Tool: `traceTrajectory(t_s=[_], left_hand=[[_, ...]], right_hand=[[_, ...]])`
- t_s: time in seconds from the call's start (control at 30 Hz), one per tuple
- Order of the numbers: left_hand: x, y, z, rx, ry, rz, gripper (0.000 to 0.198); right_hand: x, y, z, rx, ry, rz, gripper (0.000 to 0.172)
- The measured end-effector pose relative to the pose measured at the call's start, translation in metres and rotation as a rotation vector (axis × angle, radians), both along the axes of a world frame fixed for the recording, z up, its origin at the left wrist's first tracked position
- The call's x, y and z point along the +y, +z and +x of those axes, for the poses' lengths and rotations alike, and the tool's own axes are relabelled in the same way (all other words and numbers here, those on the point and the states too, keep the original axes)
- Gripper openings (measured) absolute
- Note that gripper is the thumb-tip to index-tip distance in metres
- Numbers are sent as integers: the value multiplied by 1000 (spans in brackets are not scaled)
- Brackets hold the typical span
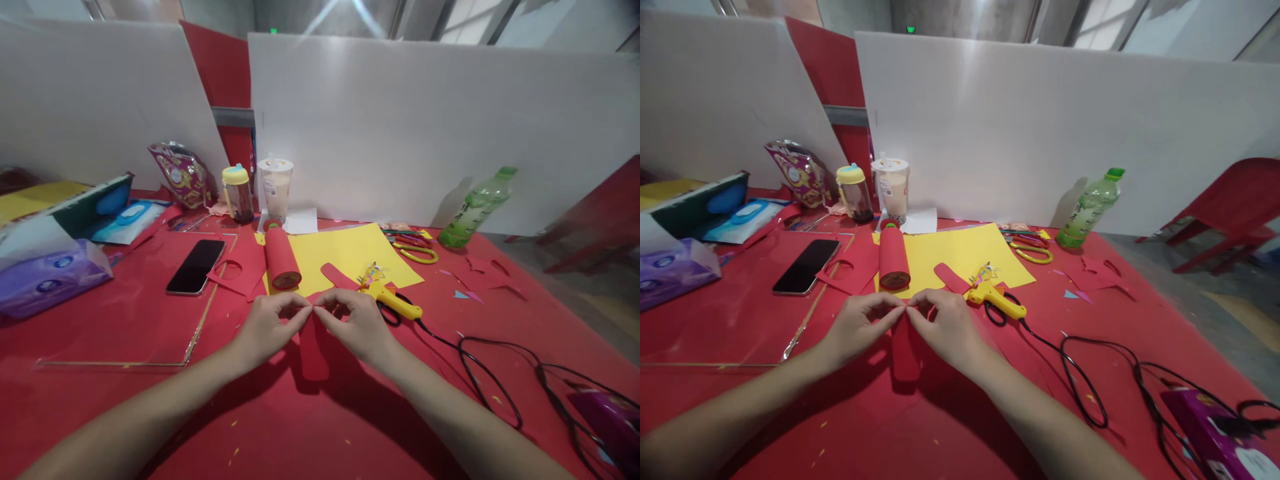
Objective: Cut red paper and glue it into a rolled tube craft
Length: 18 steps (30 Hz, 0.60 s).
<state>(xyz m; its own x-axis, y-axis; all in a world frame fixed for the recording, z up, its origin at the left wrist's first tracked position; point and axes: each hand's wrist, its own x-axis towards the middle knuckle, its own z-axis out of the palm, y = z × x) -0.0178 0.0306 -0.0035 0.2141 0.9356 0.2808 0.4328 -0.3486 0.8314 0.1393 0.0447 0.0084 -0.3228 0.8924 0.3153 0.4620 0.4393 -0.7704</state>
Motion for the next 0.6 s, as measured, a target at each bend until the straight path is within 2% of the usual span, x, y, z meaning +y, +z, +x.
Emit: traceTrajectory(t_s=[0.3, 0.6], left_hand=[[0, 1, -1, 58, -17, 47, 14], [1, 10, -1, 21, -9, -57, 13]], right_hand=[[-2, -2, 2, -26, 0, -20, 10], [-2, 9, 4, -2, 19, -159, 12]])
